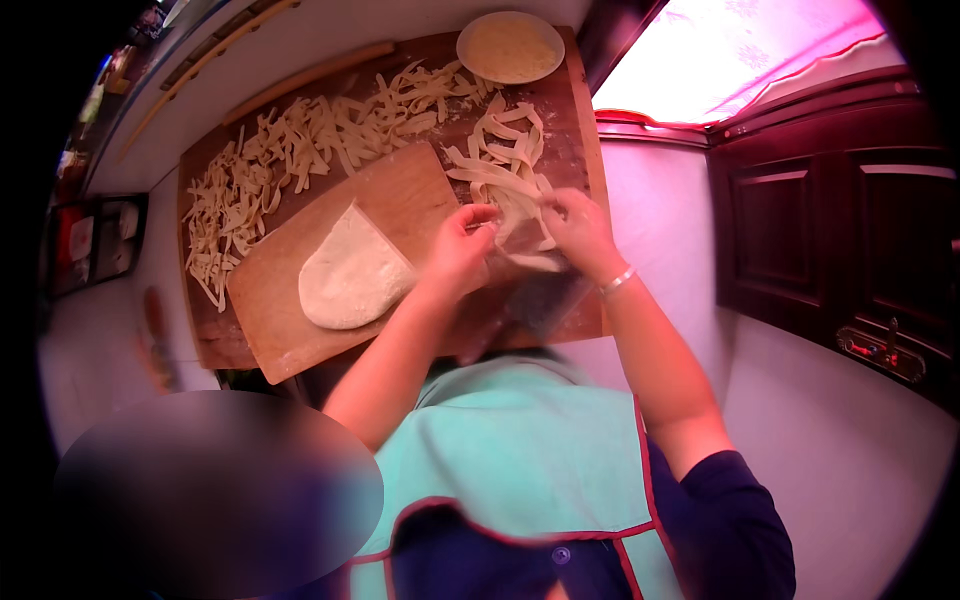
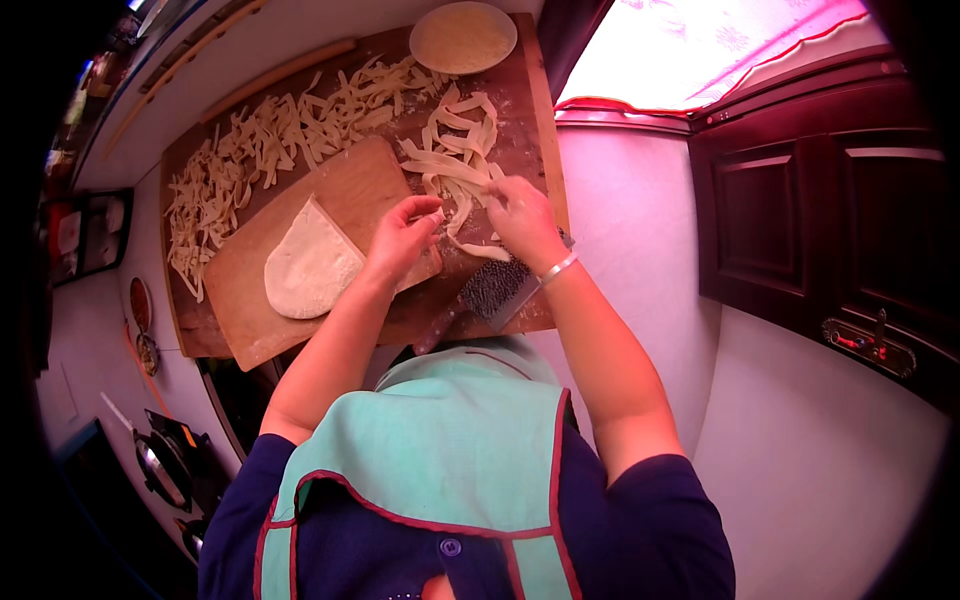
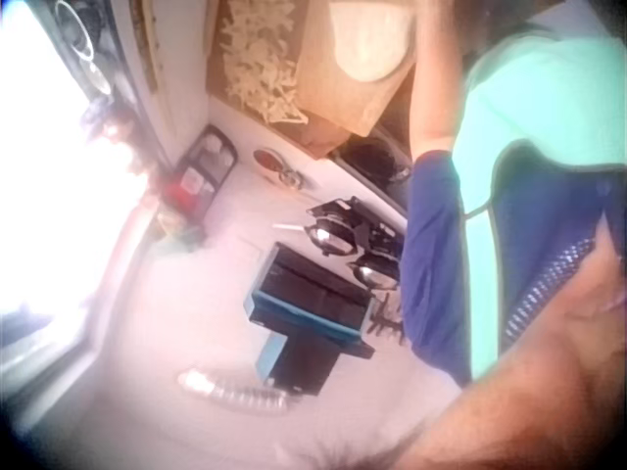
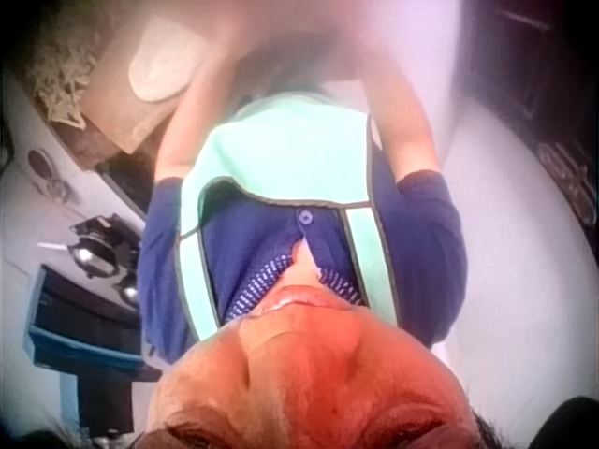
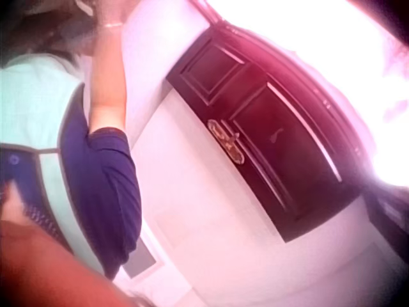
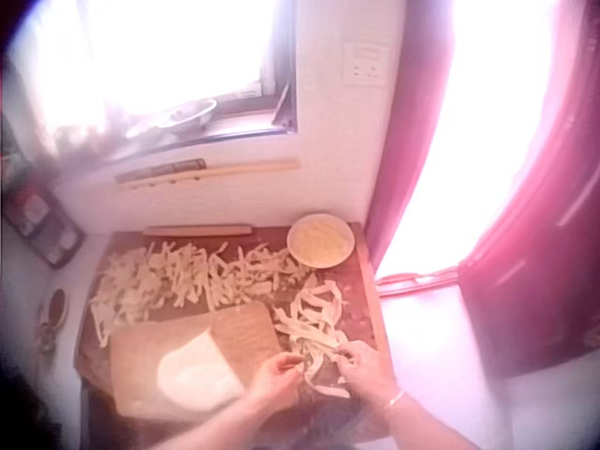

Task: The person cuts a folded sheet of dough into thin strips using a knife, then gathers the noodles by hand and moves them to a pile on a wooden workbench.

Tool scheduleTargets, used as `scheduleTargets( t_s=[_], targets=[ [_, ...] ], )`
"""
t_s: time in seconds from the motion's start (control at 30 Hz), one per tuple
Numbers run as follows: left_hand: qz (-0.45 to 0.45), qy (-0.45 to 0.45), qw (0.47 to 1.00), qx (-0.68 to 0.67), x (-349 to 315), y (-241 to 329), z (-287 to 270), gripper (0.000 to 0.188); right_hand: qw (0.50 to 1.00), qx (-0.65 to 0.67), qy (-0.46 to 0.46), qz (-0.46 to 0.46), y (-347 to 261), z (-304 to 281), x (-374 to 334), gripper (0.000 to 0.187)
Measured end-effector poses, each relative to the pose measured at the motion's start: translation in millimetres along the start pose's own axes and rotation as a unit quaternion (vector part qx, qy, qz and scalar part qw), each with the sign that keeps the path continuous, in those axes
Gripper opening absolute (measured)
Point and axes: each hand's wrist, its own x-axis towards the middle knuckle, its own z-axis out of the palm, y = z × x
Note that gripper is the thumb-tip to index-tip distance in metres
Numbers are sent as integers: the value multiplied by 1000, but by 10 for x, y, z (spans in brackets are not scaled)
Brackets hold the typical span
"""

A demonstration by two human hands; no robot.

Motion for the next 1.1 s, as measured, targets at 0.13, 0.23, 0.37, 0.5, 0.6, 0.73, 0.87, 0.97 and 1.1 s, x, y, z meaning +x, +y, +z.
scheduleTargets(
  t_s=[0.13,0.23,0.37,0.5,0.6,0.73,0.87,0.97,1.1],
  targets=[
    [-33,52,997,-50,-44,34,64,43,980,-172,69,-76,47,413,452,19],
    [-31,78,993,-81,-22,182,230,58,972,-227,6,-62,164,522,678,23],
    [-57,121,982,-136,24,510,334,66,999,43,28,14,-184,79,742,32],
    [-66,143,974,-162,157,446,437,65,970,-155,-181,-54,-4,-238,746,34],
    [-71,152,972,-162,196,421,472,65,996,17,-79,-25,-72,-364,1060,33],
    [-76,142,971,-177,140,350,415,61,973,-136,64,-176,-224,-298,1931,24],
    [-69,121,970,-199,184,390,311,56,961,-237,-86,-111,-189,-70,2483,22],
    [-49,122,964,-230,292,482,261,52,916,-346,-179,-93,-78,19,2752,22],
    [-34,147,952,-267,469,539,208,48,945,-284,-110,-118,-108,-7,2638,17]
  ],
)
